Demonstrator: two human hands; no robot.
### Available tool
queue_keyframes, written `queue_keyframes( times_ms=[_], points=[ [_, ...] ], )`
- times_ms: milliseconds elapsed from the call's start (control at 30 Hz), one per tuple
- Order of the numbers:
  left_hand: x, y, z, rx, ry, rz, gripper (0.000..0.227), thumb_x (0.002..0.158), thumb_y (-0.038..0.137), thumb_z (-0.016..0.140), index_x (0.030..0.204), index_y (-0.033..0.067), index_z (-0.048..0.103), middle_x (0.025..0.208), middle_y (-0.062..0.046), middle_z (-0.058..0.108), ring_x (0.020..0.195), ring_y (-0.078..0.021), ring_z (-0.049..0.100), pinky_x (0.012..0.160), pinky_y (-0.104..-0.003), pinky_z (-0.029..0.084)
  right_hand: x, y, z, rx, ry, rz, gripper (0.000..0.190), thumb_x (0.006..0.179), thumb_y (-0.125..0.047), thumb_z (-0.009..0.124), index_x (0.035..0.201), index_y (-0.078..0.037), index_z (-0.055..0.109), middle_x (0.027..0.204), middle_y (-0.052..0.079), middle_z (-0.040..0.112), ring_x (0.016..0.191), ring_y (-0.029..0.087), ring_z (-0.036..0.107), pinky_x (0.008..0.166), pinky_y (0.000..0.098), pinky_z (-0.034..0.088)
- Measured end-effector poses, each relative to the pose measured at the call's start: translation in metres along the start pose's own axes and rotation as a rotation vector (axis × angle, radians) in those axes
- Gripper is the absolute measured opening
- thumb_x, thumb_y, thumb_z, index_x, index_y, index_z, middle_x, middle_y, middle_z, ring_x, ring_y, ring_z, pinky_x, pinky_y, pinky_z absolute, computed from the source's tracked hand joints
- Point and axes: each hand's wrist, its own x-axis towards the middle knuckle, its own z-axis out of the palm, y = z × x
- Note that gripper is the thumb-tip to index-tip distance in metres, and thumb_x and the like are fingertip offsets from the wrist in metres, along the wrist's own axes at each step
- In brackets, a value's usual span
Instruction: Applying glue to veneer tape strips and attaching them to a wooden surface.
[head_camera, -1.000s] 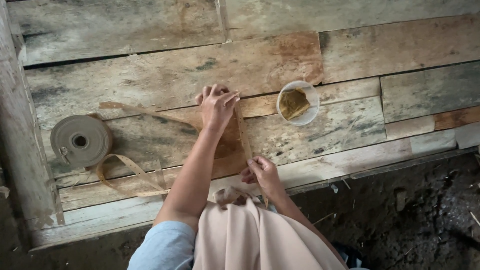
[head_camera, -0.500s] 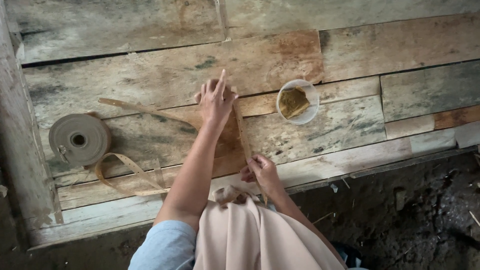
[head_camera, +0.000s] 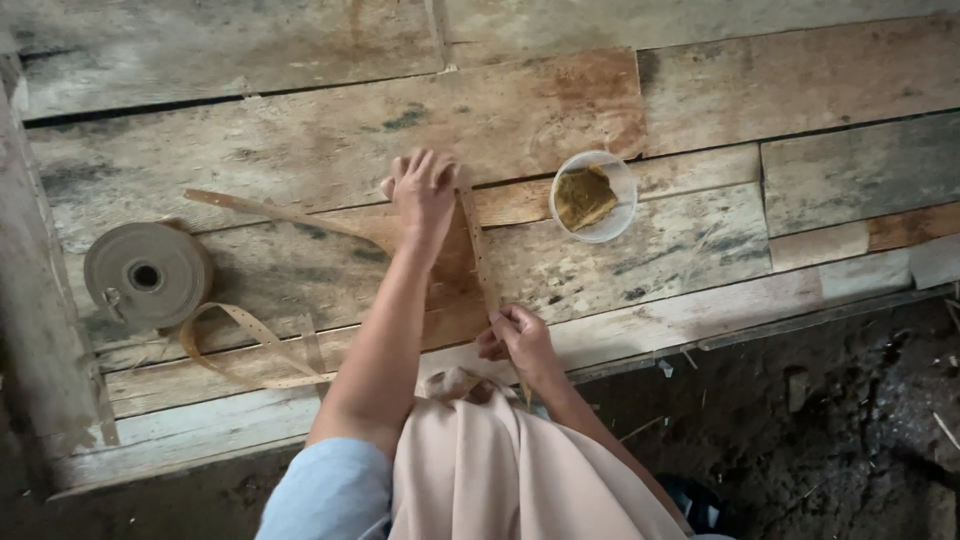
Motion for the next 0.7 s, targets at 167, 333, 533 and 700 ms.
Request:
queue_keyframes(
  times_ms=[167, 333, 533, 700],
  points=[
    [-0.003, -0.027, -0.002, -0.022, -0.077, 0.296, 0.017, 0.092, 0.035, 0.075, 0.108, 0.0416, 0.076, 0.121, 0.022, 0.07, 0.126, -0.0195, 0.048, 0.089, -0.042, 0.033, -0.006, 0.0, 0.002, 0.037, -0.012, -0.077, 0.026, 0.1, -0.026, 0.066, 0.095, 0.0, 0.067, 0.08, 0.022, 0.075, 0.063, 0.03, 0.076, 0.057, 0.0372, 0.063],
    [-0.017, 0.0, -0.025, 0.129, -0.167, 0.35, 0.027, 0.098, 0.044, 0.065, 0.124, 0.0396, 0.073, 0.138, 0.018, 0.066, 0.133, -0.0298, 0.046, 0.091, -0.049, 0.036, -0.011, -0.002, 0.003, 0.073, -0.004, -0.091, 0.026, 0.1, -0.024, 0.065, 0.097, 0.001, 0.067, 0.081, 0.024, 0.074, 0.062, 0.03, 0.076, 0.057, 0.0386, 0.063],
    [-0.026, 0.013, -0.029, 0.195, -0.209, 0.293, 0.035, 0.097, 0.038, 0.068, 0.131, 0.0373, 0.069, 0.146, 0.019, 0.059, 0.148, -0.0319, 0.033, 0.101, -0.054, 0.034, -0.01, -0.005, 0.004, 0.055, -0.024, -0.01, 0.024, 0.101, -0.02, 0.066, 0.097, 0.003, 0.068, 0.085, 0.026, 0.075, 0.069, 0.035, 0.077, 0.062, 0.0434, 0.064],
    [-0.028, 0.021, -0.029, 0.258, -0.307, 0.159, 0.044, 0.097, 0.044, 0.064, 0.141, 0.0414, 0.059, 0.153, 0.023, 0.051, 0.157, -0.0325, 0.013, 0.112, -0.077, 0.002, -0.001, 0.004, 0.005, 0.047, -0.025, -0.027, 0.025, 0.1, -0.018, 0.066, 0.091, 0.005, 0.065, 0.081, 0.028, 0.073, 0.065, 0.035, 0.076, 0.059, 0.044, 0.065]
  ],
)
